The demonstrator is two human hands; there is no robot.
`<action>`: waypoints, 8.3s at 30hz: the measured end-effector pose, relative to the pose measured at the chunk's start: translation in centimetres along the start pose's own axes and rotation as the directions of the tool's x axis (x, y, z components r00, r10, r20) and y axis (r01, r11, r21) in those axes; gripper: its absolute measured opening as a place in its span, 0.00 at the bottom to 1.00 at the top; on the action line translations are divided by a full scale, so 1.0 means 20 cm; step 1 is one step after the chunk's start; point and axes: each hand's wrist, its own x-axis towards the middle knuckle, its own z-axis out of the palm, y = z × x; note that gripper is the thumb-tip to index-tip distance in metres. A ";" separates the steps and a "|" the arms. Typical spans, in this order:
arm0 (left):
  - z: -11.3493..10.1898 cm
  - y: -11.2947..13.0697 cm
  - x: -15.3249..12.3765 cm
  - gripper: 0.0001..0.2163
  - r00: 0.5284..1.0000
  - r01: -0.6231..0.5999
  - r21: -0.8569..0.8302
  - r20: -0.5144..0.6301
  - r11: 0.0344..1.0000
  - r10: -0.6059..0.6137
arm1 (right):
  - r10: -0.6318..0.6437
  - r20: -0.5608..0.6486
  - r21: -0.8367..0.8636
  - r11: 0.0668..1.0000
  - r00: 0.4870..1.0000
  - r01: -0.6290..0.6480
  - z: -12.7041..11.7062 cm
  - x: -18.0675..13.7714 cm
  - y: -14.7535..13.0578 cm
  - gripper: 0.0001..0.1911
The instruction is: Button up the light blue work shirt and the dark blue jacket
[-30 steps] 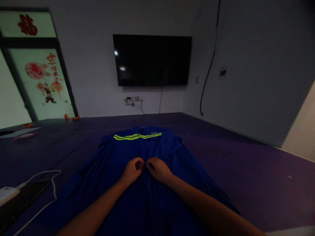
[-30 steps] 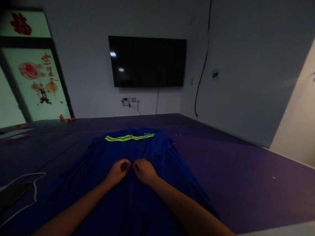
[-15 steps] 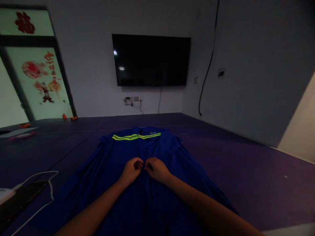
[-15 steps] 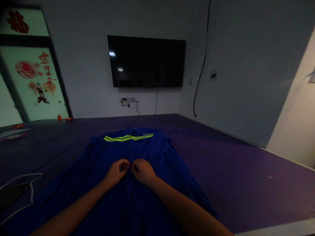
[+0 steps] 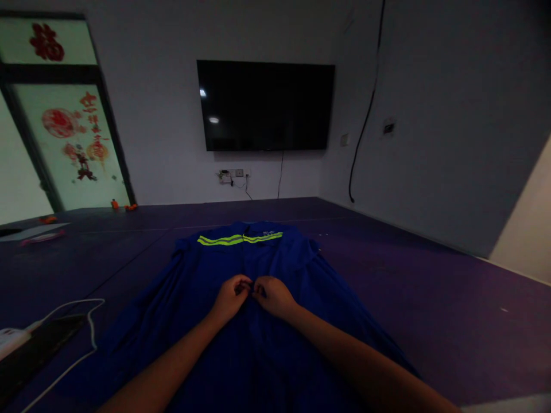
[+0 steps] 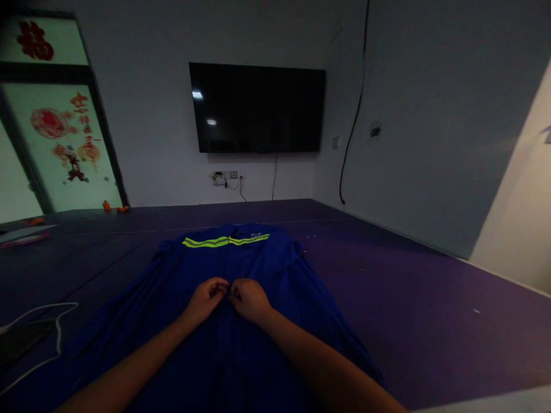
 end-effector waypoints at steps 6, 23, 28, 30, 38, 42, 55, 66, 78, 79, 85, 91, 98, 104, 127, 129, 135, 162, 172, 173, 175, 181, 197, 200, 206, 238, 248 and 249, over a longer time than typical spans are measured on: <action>0.01 0.00 -0.01 0.09 1.000 -0.013 0.052 -0.004 0.999 0.013 | -0.008 -0.021 -0.047 0.999 1.000 0.007 -0.01 -0.01 -0.01 0.05; 0.01 0.01 -0.02 0.12 1.000 -0.010 0.037 -0.020 0.999 0.011 | -0.052 -0.037 -0.053 0.997 0.998 0.050 -0.02 -0.02 -0.02 0.04; 0.01 0.01 -0.02 0.12 1.000 -0.012 0.039 -0.013 0.999 0.012 | -0.086 -0.040 -0.062 0.995 0.995 0.084 -0.02 -0.02 -0.02 0.05; 0.01 0.01 -0.02 0.12 1.000 -0.016 0.034 -0.016 0.999 0.016 | -0.091 -0.044 -0.069 0.994 0.995 0.088 -0.02 -0.02 -0.02 0.06; 0.01 0.00 -0.02 0.12 1.000 -0.015 0.025 -0.018 1.000 0.016 | -0.101 -0.026 -0.090 0.991 0.995 0.098 -0.03 -0.02 -0.02 0.06; 0.01 0.01 -0.02 0.11 1.000 0.000 0.031 -0.007 1.000 0.000 | -0.110 0.018 -0.131 0.985 0.994 0.112 -0.04 -0.02 -0.04 0.07; -0.01 0.02 -0.01 0.14 0.988 0.149 0.008 -0.045 0.989 -0.148 | -0.171 0.098 -0.293 0.936 0.980 0.193 -0.06 -0.02 -0.06 0.08; -0.01 0.01 -0.01 0.16 0.985 0.165 0.011 -0.051 0.986 -0.164 | -0.183 0.109 -0.231 0.951 0.977 0.204 -0.07 -0.02 -0.05 0.08; -0.02 -0.02 0.00 0.16 0.988 0.147 -0.048 -0.048 0.988 -0.149 | -0.169 0.077 -0.171 0.969 0.983 0.180 -0.06 -0.03 -0.04 0.08; -0.02 -0.02 0.00 0.16 0.988 0.146 -0.058 -0.051 0.988 -0.149 | -0.168 0.073 -0.171 0.969 0.983 0.178 -0.06 -0.03 -0.04 0.08; -0.02 -0.03 -0.01 0.18 0.981 0.148 -0.083 -0.113 0.985 -0.157 | -0.154 0.047 -0.164 0.973 0.987 0.160 -0.06 -0.03 -0.04 0.06; -0.01 -0.01 -0.01 0.18 0.989 0.116 -0.095 -0.083 0.989 -0.124 | -0.143 0.051 -0.166 0.975 0.988 0.150 -0.06 -0.03 -0.03 0.05; -0.01 0.00 -0.01 0.17 0.991 0.124 -0.063 -0.048 0.990 -0.127 | -0.174 0.033 -0.142 0.974 0.984 0.177 -0.06 -0.03 -0.02 0.05; -0.02 -0.01 0.00 0.17 0.988 0.153 -0.060 -0.029 0.986 -0.155 | -0.180 0.011 -0.127 0.976 0.984 0.180 -0.05 -0.03 -0.01 0.04; -0.02 -0.04 0.00 0.19 0.977 0.211 -0.151 0.016 0.966 -0.211 | -0.176 0.039 -0.149 0.972 0.984 0.180 -0.05 -0.03 -0.01 0.04; -0.01 -0.04 0.00 0.19 0.978 0.207 -0.152 0.010 0.966 -0.208 | -0.152 0.037 -0.153 0.976 0.988 0.156 -0.05 -0.03 -0.01 0.05; -0.01 -0.04 0.00 0.19 0.982 0.188 -0.121 0.011 0.975 -0.188 | -0.088 0.051 -0.173 0.980 0.995 0.096 -0.06 -0.04 -0.03 0.07; -0.03 -0.04 0.02 0.19 0.982 0.176 -0.092 0.081 0.980 -0.169 | -0.190 0.047 -0.154 0.969 0.981 0.195 -0.08 -0.04 -0.02 0.06; -0.03 -0.03 0.01 0.21 0.984 0.157 -0.104 0.097 0.982 -0.147 | -0.214 0.035 -0.122 0.969 0.976 0.217 -0.07 -0.03 0.00 0.06; -0.03 -0.03 0.01 0.21 0.984 0.156 -0.101 0.099 0.983 -0.146 | -0.216 0.036 -0.121 0.968 0.976 0.218 -0.07 -0.03 0.00 0.06; -0.03 -0.03 0.01 0.20 0.984 0.155 -0.096 0.102 0.983 -0.145 | -0.228 0.046 -0.125 0.965 0.973 0.232 -0.06 -0.03 0.00 0.07; -0.02 -0.04 0.02 0.19 0.982 0.166 -0.103 0.108 0.981 -0.155 | -0.279 0.071 -0.133 0.949 0.958 0.286 -0.04 -0.03 0.00 0.08; -0.03 -0.04 0.02 0.18 0.974 0.223 -0.164 0.071 0.961 -0.214 | -0.218 0.065 -0.218 0.949 0.974 0.228 -0.06 -0.05 -0.02 0.10; -0.03 -0.04 0.01 0.18 0.973 0.225 -0.176 0.082 0.958 -0.214 | -0.218 0.065 -0.225 0.947 0.974 0.227 -0.06 -0.05 -0.02 0.10; -0.04 -0.05 0.01 0.17 0.978 0.197 -0.176 0.097 0.964 -0.182 | -0.231 0.070 -0.207 0.948 0.970 0.241 -0.06 -0.04 -0.02 0.09; -0.03 -0.07 0.02 0.15 0.981 0.182 -0.129 0.087 0.975 -0.172 | -0.210 0.091 -0.263 0.938 0.973 0.227 -0.07 -0.05 -0.05 0.09; -0.02 -0.04 0.01 0.14 0.986 0.158 -0.090 0.076 0.983 -0.151 | -0.104 0.024 -0.165 0.980 0.994 0.106 -0.06 -0.05 -0.05 0.08; -0.02 -0.03 0.01 0.14 0.986 0.153 -0.092 0.079 0.984 -0.146 | -0.094 0.021 -0.154 0.983 0.995 0.096 -0.06 -0.05 -0.05 0.08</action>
